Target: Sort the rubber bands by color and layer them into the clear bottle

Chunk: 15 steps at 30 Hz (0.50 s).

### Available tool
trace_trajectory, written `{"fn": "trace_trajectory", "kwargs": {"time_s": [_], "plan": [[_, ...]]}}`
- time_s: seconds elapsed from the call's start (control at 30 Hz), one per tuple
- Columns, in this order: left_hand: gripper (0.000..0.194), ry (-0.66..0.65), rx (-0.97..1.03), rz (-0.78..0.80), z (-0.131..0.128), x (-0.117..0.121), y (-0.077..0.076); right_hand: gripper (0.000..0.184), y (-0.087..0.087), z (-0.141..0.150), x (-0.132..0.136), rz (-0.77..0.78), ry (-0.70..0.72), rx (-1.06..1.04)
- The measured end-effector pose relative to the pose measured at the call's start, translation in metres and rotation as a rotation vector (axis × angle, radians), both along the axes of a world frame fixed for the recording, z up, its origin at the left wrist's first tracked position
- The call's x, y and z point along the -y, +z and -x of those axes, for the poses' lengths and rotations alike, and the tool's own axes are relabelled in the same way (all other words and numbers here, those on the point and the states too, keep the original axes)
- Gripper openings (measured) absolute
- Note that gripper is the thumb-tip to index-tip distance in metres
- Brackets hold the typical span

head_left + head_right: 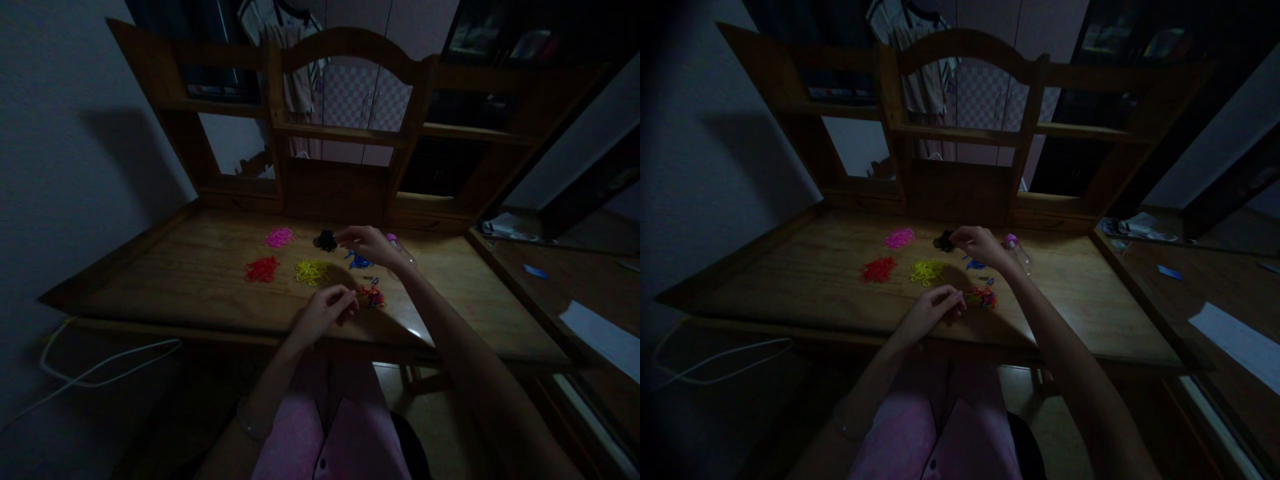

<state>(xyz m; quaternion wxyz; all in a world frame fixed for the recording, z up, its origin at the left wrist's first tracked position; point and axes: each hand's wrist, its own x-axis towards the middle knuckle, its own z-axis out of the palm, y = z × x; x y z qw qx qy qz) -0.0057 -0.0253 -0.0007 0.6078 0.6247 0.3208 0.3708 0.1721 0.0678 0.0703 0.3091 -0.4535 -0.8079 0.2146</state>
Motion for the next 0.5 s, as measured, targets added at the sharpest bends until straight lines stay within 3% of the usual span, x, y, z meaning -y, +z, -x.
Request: {"fn": "trace_trajectory", "kwargs": {"time_s": [0.1,0.23,0.37,0.5], "plan": [[0.037,0.049,0.02,0.005,-0.001,-0.003,-0.003,0.019,0.008,-0.02,0.039,0.081,-0.036,0.287],[0.037,0.065,0.051,0.041,-0.001,-0.004,-0.006,0.021,-0.006,-0.033,0.075,0.168,0.01,0.429],[0.036,0.049,0.043,0.027,0.0,-0.003,-0.006,0.021,-0.025,-0.029,0.08,0.125,-0.046,0.436],[0.036,0.036,0.036,0.018,0.0,-0.002,-0.006,0.018,-0.029,-0.022,0.071,0.14,-0.076,0.455]]}}
